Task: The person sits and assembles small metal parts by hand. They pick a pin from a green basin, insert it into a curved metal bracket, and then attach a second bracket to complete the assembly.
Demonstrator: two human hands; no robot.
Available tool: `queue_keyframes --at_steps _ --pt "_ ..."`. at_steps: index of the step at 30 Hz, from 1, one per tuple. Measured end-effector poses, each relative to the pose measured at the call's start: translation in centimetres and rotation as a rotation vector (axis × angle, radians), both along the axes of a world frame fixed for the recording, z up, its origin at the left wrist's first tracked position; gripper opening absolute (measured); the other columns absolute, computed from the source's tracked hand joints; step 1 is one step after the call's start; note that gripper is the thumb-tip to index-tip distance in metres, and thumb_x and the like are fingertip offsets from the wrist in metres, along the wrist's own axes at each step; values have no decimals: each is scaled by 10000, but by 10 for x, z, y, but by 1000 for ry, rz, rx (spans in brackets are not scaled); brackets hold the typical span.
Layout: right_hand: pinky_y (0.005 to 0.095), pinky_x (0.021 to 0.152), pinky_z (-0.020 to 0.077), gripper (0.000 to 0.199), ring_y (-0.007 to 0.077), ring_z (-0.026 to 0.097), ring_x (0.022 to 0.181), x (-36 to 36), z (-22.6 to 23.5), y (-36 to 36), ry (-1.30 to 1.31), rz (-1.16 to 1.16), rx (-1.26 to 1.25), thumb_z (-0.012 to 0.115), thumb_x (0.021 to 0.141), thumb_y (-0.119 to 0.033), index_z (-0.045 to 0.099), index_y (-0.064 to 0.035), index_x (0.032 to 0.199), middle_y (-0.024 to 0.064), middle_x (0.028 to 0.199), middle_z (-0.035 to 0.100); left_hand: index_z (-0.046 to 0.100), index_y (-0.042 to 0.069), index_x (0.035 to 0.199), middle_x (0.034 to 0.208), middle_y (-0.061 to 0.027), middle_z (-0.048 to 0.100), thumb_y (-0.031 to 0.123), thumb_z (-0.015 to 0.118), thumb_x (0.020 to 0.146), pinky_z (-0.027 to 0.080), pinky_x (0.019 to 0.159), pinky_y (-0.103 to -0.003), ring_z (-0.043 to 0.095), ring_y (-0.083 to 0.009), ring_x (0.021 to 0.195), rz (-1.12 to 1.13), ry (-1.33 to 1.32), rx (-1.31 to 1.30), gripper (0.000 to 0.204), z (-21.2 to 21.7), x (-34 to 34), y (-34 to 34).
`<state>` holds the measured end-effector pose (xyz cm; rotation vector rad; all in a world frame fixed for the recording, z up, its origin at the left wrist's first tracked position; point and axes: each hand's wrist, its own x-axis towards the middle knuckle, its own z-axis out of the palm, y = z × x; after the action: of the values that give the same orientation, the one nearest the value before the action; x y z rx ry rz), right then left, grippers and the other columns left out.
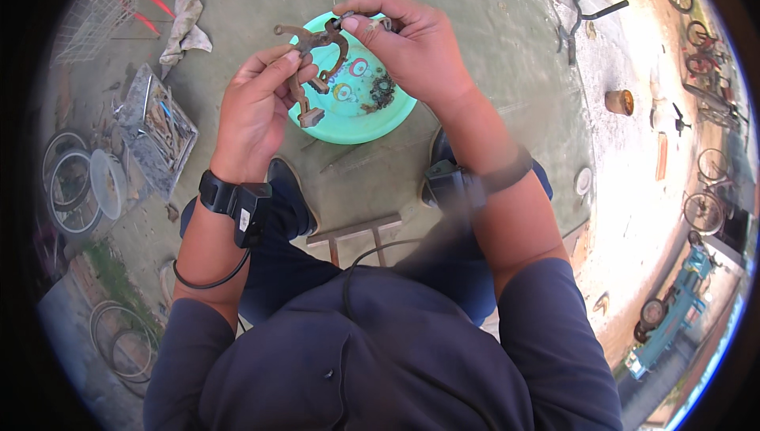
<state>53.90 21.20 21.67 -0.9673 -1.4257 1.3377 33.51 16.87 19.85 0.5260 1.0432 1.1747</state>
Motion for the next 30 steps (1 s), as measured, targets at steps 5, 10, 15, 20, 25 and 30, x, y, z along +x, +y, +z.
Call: queue_keyframes --at_steps 5,10,15,20,25,30 --pt "185 632 470 183 35 602 763 2 -2 3 -129 -50 107 678 931 -127 714 -58 1097 1 861 699 624 24 1090 996 -87 706 114 660 922 511 770 -298 688 -154 892 -8 -41 -21 194 -1 2 0" --pt "250 778 496 152 89 620 864 4 -2 5 -148 -52 102 705 889 -107 742 -62 1029 11 926 701 620 26 1098 999 -82 706 122 662 923 513 771 -298 689 -151 896 -1 -73 -25 204 -2 1 1" --pt "246 753 494 151 92 614 835 4 -2 6 -140 -41 128 712 880 -107 744 -68 1022 13 916 699 616 27 1107 1003 -87 706 126 658 925 521 762 -312 692 -158 913 -11 -86 -20 211 -4 0 1" --pt "243 735 499 153 89 619 826 4 -4 7 -130 -18 184 719 876 -113 741 -68 1020 19 914 703 611 30 1121 1012 -88 707 123 652 928 525 760 -318 694 -161 926 -6 -90 -31 218 -4 -4 3" --pt "234 735 501 152 76 623 828 10 -6 10 -202 12 185 704 876 -87 730 -57 1022 26 913 705 612 31 1117 1021 -92 708 124 651 929 527 755 -314 697 -161 914 -38 -93 -37 213 -5 -4 2" --pt "231 772 501 157 96 634 896 13 -7 14 -149 88 107 652 922 -61 707 -35 1067 24 935 690 618 33 1117 1021 -102 711 131 656 928 527 750 -305 700 -165 907 -87 -135 -28 216 -4 -8 3"
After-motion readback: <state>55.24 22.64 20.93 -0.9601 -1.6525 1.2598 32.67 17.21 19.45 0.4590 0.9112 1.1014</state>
